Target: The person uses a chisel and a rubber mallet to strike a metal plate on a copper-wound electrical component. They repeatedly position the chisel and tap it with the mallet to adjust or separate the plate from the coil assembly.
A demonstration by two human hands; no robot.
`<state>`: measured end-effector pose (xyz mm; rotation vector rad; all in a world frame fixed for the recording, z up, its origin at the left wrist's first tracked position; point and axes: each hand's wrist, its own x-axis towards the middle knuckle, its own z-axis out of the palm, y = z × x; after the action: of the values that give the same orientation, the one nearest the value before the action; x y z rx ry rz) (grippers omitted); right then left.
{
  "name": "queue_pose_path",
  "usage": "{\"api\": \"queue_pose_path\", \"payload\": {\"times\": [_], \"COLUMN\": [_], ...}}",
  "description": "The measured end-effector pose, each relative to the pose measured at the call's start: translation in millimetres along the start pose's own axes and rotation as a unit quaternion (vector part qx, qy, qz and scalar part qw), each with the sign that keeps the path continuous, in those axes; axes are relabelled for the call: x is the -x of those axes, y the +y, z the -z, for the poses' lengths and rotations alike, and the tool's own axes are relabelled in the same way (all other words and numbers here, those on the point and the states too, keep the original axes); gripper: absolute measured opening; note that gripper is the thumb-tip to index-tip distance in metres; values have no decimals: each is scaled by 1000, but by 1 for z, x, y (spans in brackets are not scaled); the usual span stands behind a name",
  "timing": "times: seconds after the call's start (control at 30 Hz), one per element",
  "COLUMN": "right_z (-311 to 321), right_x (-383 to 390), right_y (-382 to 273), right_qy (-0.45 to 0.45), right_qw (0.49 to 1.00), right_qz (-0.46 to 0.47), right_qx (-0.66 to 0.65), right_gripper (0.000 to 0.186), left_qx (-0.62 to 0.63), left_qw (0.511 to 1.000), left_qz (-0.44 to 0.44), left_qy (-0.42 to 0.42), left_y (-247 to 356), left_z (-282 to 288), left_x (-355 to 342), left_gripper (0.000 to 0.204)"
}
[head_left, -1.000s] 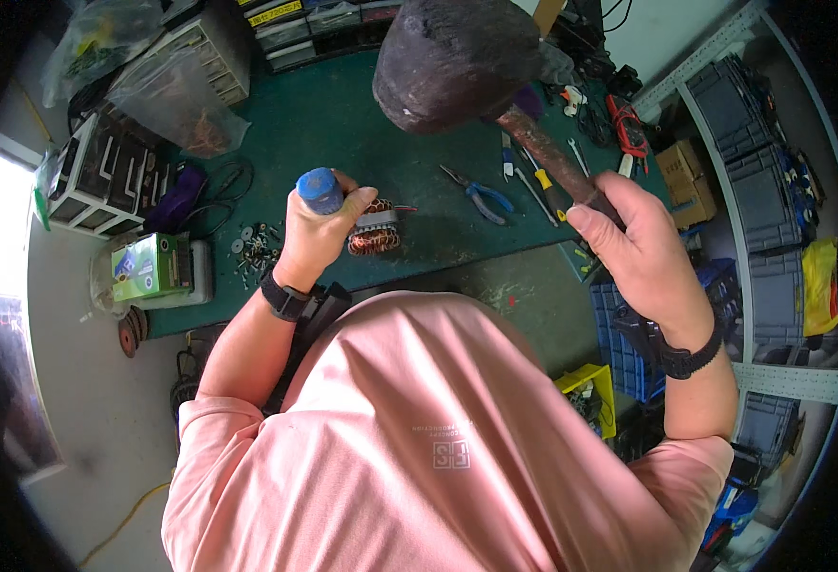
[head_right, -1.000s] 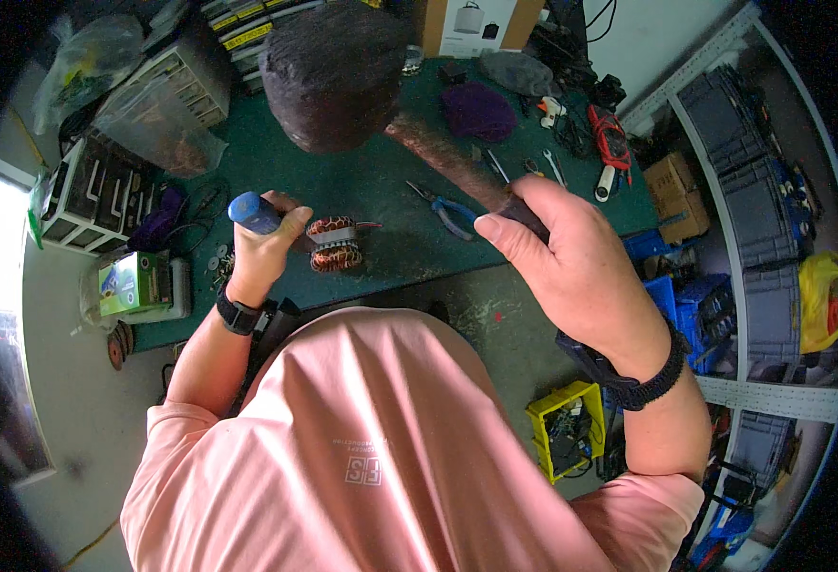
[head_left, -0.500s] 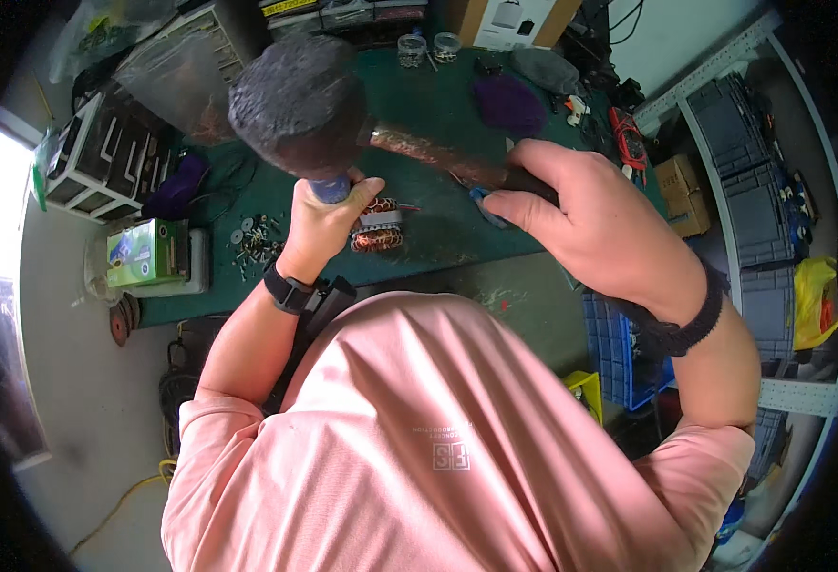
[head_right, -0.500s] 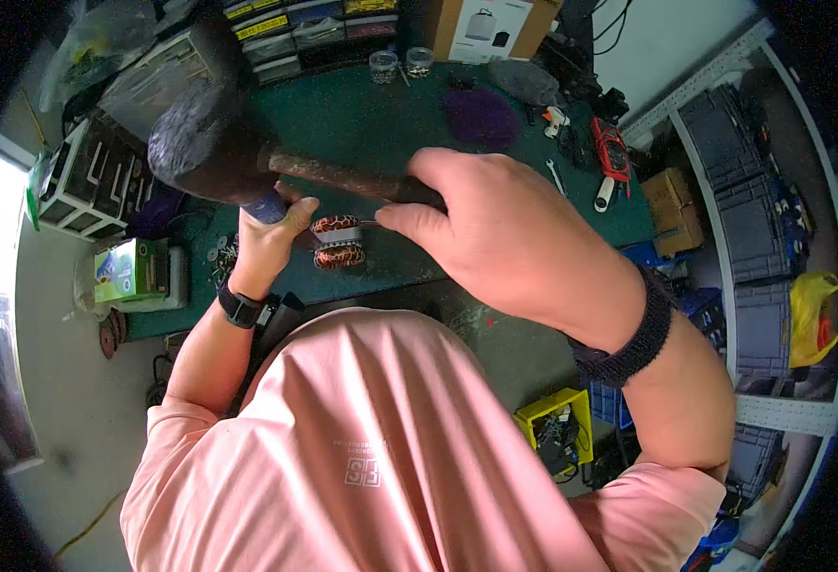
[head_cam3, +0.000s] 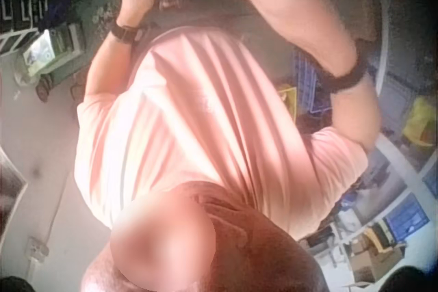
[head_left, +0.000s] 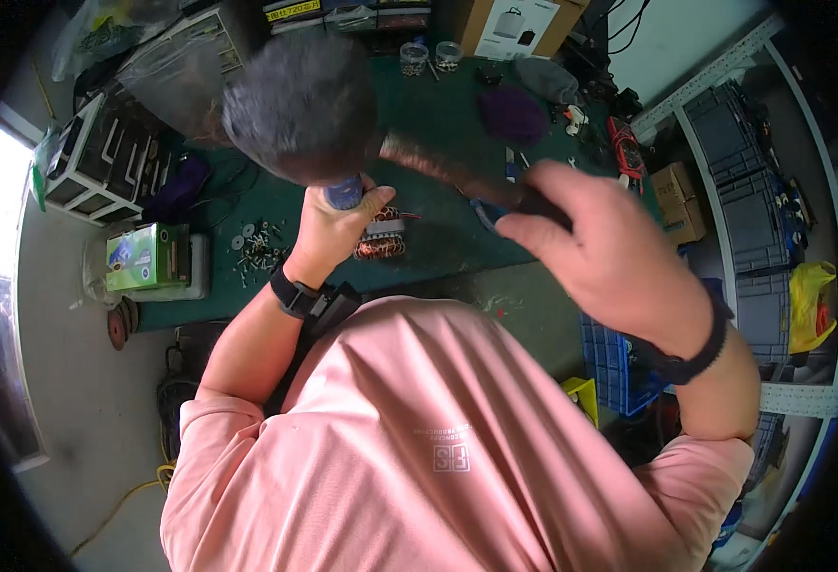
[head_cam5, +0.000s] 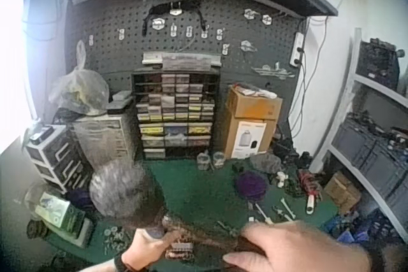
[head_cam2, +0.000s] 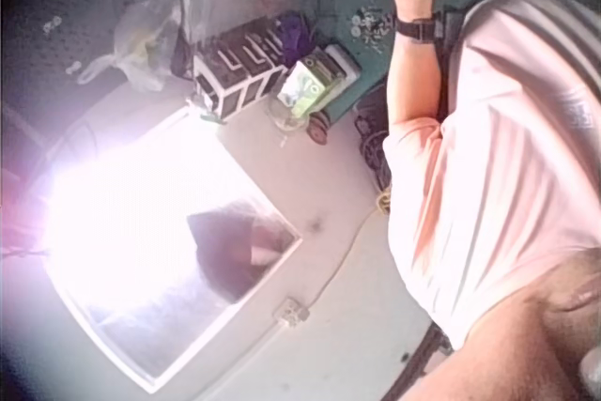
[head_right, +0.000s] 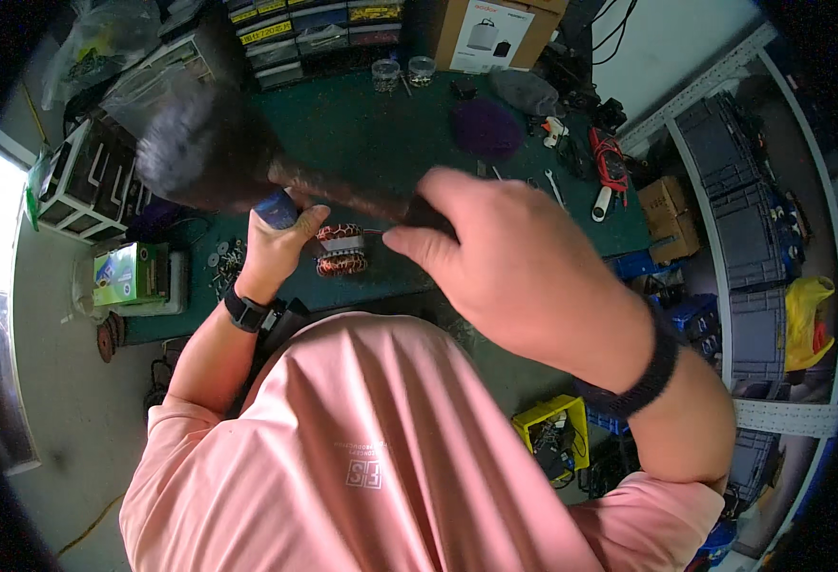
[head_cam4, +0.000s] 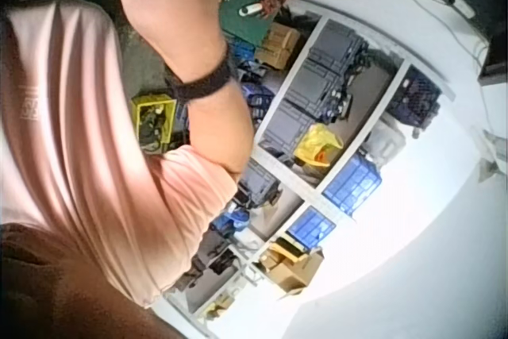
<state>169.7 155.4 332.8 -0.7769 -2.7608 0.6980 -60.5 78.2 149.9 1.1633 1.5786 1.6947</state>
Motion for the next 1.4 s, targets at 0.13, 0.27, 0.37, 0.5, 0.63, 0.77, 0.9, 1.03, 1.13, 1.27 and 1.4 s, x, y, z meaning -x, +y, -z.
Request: {"api": "queue_pose_path", "payload": {"times": [0.13, 0.27, 0.37, 0.5, 0.63, 0.77, 0.9, 1.03, 1.13, 1.27, 1.4], "right_z": [32, 41, 28, 5, 22, 40, 3, 25, 43, 11, 21], "right_x": [-4, -7, -3, 3, 4, -3, 6, 3, 5, 5, 11], "right_y": [-24, -28, -20, -5, -12, -24, 11, -5, -21, 2, -7], "right_qy": [35, 61, 55, -32, 66, 68, -15, 70, 93, -43, 20], "right_qw": [999, 996, 997, 999, 996, 997, 999, 996, 992, 998, 999], "right_qz": [3, -1, 4, -40, 28, 12, -24, 19, 30, -35, -5], "right_qx": [-39, -61, -60, -15, -50, -31, 19, -52, -77, 28, -45], "right_gripper": [34, 35, 32, 26, 32, 34, 30, 30, 29, 30, 32], "left_qx": [3, -1, 10, 34, -6, -19, -5, 3, -6, 7, 1], "left_qw": [1000, 999, 999, 999, 999, 999, 1000, 1000, 1000, 1000, 1000], "left_qz": [8, 38, 37, 5, 34, 29, -9, 30, 18, 9, 24], "left_qy": [23, 7, 9, 13, -4, 19, 10, 4, 18, 8, 17], "left_y": [-1, 1, -2, -1, 1, 3, 0, 0, 2, -1, -4], "left_z": [4, 6, 5, -3, 1, 2, -7, 1, 1, -4, -3], "left_x": [6, 6, 6, 5, 4, 8, 6, 6, 8, 5, 5], "left_gripper": [15, 14, 13, 16, 16, 16, 16, 17, 16, 16, 16]}}
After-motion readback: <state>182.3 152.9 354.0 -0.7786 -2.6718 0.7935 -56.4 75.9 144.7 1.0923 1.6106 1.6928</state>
